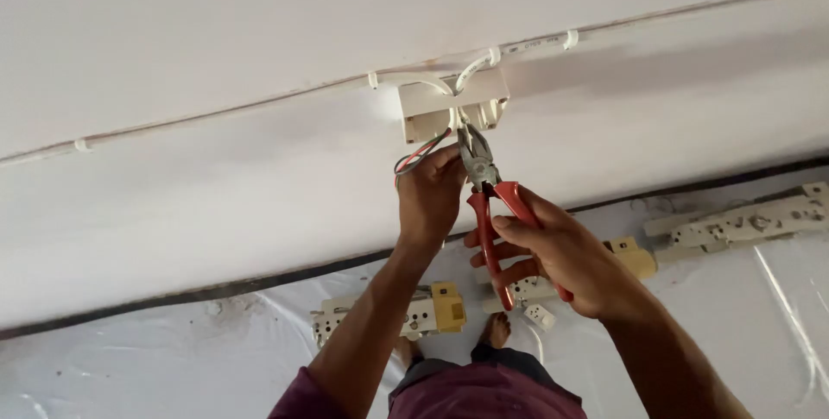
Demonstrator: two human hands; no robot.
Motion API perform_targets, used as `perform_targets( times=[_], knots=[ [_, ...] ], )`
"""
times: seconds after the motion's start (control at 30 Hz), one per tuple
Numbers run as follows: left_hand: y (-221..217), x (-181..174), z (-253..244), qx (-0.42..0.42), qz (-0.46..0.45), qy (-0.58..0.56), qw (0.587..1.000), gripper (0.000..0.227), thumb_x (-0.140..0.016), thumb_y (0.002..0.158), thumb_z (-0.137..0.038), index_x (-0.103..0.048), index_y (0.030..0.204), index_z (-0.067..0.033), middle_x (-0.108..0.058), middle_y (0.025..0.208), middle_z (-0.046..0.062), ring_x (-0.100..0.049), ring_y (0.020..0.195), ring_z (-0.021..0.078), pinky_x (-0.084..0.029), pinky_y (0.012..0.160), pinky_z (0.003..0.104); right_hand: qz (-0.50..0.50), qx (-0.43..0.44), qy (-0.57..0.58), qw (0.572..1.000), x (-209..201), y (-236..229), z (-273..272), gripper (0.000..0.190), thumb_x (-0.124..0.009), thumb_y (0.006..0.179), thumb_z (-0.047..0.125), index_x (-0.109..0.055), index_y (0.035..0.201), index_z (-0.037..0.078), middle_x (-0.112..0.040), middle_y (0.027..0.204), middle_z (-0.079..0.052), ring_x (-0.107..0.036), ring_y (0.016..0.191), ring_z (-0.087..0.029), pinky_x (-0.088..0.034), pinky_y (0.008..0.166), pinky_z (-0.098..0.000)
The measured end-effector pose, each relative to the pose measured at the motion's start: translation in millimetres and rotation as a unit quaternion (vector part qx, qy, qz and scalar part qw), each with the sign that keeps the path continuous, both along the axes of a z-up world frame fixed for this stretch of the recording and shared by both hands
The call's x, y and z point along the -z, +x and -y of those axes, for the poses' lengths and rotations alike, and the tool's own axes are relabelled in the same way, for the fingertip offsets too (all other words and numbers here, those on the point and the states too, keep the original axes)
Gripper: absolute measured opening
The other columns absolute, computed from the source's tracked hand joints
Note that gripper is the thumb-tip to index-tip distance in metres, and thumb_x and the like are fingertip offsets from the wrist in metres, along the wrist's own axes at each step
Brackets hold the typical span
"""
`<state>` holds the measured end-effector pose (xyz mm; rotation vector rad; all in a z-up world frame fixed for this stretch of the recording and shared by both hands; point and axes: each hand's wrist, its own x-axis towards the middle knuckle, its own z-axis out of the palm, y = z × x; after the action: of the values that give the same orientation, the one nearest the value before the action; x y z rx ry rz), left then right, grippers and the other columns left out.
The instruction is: Stripping and installing electrical wires into a ceiling junction box.
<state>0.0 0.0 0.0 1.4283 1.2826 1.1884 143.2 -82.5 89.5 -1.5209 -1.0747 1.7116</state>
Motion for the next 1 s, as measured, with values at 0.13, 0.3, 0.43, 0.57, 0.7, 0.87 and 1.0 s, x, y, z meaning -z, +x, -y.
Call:
perform_targets(
  times=[0.13, 0.3, 0.43, 0.57, 0.7, 0.87, 1.0],
  knots=[
    [-3, 9, -7, 0.007, 0.029, 0.045, 0.999, 0.026, -0.067, 0.088, 0.000, -0.076, 0.112, -0.0015, -0.078, 0.085, 0.003, -0.071, 0.073, 0.0100, -0.057, 0.066, 0.027, 0.026, 0.027, -0.024, 0.999, 1, -10, 2, 0.053, -0.053, 0.097, 0.033, -0.051, 0.145, 0.011, -0.077, 0.108, -0.016, -0.078, 0.094, -0.029, -0.064, 0.072, -0.0432],
    [-3, 12, -13, 0.056, 0.153, -0.045, 0.986, 0.013, -0.059, 0.089, 0.005, -0.069, 0.098, 0.0027, -0.075, 0.087, 0.008, -0.072, 0.075, 0.0123, -0.062, 0.069, 0.028, -0.025, 0.054, -0.012, 0.998, 1, -21, 2, 0.050, -0.052, 0.094, 0.027, -0.052, 0.140, 0.009, -0.075, 0.105, -0.016, -0.077, 0.093, -0.030, -0.062, 0.067, -0.0437],
    [-8, 9, -15, 0.082, 0.164, -0.041, 0.982, 0.015, -0.058, 0.089, 0.007, -0.069, 0.099, 0.0042, -0.076, 0.088, 0.010, -0.073, 0.077, 0.0137, -0.063, 0.071, 0.030, -0.001, 0.082, -0.024, 0.996, 4, -28, 2, 0.048, -0.053, 0.095, 0.027, -0.053, 0.139, 0.009, -0.076, 0.102, -0.015, -0.076, 0.092, -0.028, -0.062, 0.068, -0.0420],
    [-9, 9, -15, 0.099, 0.181, -0.063, 0.977, 0.009, -0.065, 0.090, 0.004, -0.068, 0.099, 0.0041, -0.074, 0.088, 0.009, -0.071, 0.079, 0.0131, -0.061, 0.073, 0.029, -0.003, 0.077, 0.007, 0.997, 16, -25, 4, 0.040, -0.052, 0.099, 0.027, -0.057, 0.132, 0.006, -0.071, 0.094, -0.013, -0.069, 0.081, -0.021, -0.054, 0.067, -0.0393],
    [-9, 13, -17, 0.095, 0.181, -0.053, 0.977, 0.007, -0.066, 0.090, 0.004, -0.068, 0.097, 0.0045, -0.074, 0.085, 0.008, -0.070, 0.076, 0.0132, -0.059, 0.070, 0.028, -0.101, 0.070, 0.043, 0.991, 22, -24, 5, 0.030, -0.052, 0.101, 0.022, -0.055, 0.123, 0.002, -0.062, 0.086, -0.010, -0.061, 0.075, -0.017, -0.054, 0.076, -0.0374],
    [-19, 13, -16, 0.122, 0.141, -0.001, 0.982, 0.006, -0.062, 0.091, 0.003, -0.066, 0.095, 0.0043, -0.071, 0.081, 0.007, -0.068, 0.073, 0.0121, -0.058, 0.066, 0.030, -0.175, 0.099, 0.003, 0.980, 37, -28, 8, 0.026, -0.054, 0.101, 0.018, -0.050, 0.125, 0.007, -0.054, 0.080, -0.005, -0.055, 0.070, -0.015, -0.049, 0.061, -0.0329],
    [-35, -3, -9, 0.142, 0.166, 0.051, 0.975, 0.021, -0.056, 0.097, -0.004, -0.070, 0.112, 0.0034, -0.062, 0.087, 0.002, -0.053, 0.077, 0.0091, -0.049, 0.069, 0.028, 0.013, 0.053, 0.041, 0.998, 40, -24, 6, 0.035, -0.054, 0.104, 0.023, -0.057, 0.137, 0.012, -0.048, 0.073, -0.003, -0.043, 0.057, -0.015, -0.038, 0.045, -0.0312]
  ],
)
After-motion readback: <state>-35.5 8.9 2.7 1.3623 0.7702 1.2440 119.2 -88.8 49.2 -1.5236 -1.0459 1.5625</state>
